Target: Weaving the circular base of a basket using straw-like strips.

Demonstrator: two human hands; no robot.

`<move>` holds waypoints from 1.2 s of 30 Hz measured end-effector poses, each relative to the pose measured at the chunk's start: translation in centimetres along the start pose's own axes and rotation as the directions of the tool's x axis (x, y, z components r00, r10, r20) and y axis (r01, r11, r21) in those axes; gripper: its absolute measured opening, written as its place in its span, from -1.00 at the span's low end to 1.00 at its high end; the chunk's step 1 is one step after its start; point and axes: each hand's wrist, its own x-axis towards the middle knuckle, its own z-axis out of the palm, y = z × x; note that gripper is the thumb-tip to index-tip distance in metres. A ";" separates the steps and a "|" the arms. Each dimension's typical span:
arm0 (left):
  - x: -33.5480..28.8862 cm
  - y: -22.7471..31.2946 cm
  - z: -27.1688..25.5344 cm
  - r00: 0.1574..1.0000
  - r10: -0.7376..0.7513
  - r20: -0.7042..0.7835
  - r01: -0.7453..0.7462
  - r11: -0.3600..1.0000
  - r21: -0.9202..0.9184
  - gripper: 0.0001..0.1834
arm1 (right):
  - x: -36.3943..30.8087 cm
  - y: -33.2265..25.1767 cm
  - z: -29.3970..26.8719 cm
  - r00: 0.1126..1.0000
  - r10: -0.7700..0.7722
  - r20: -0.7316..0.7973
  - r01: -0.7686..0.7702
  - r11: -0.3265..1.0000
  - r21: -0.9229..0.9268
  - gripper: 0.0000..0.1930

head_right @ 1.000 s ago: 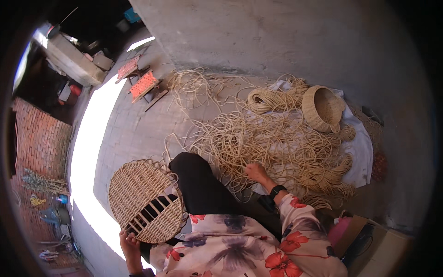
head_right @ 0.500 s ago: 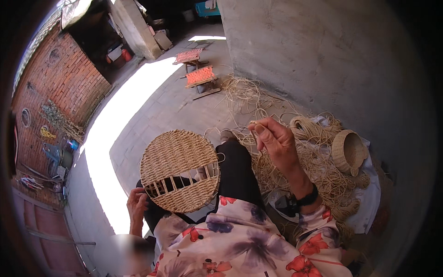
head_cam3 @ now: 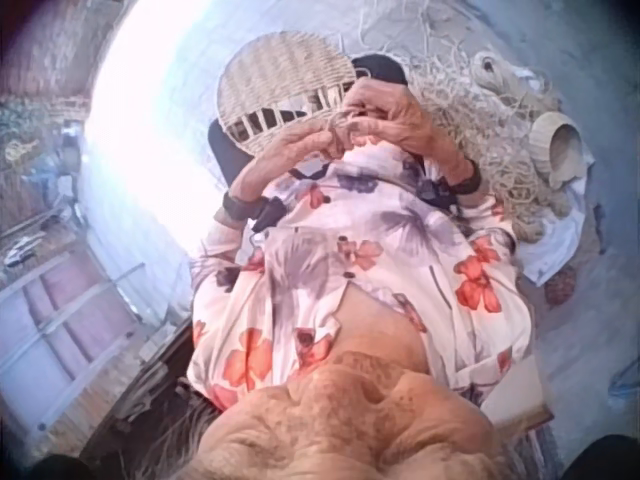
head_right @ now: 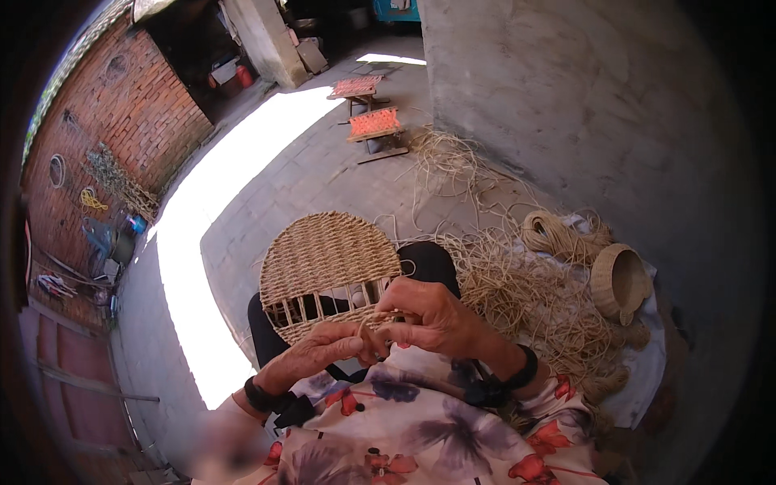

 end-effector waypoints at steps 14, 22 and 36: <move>-18.2 -1.1 -19.3 0.345 0.158 -0.925 -0.654 0.747 -0.117 -0.74 | -11.7 6.8 -20.4 0.530 0.074 -0.845 -0.751 0.503 -0.427 -0.80; -23.6 -5.7 -22.6 0.119 0.109 -0.987 -0.702 0.712 -0.007 -0.75 | -15.8 10.0 -31.0 0.369 -0.053 -0.928 -0.633 0.717 -0.292 -0.70; -23.6 -4.1 -27.3 0.245 0.241 -0.939 -0.593 0.804 0.051 -0.76 | -10.5 2.9 -31.4 0.524 -0.039 -0.851 -0.718 0.516 -0.467 -0.78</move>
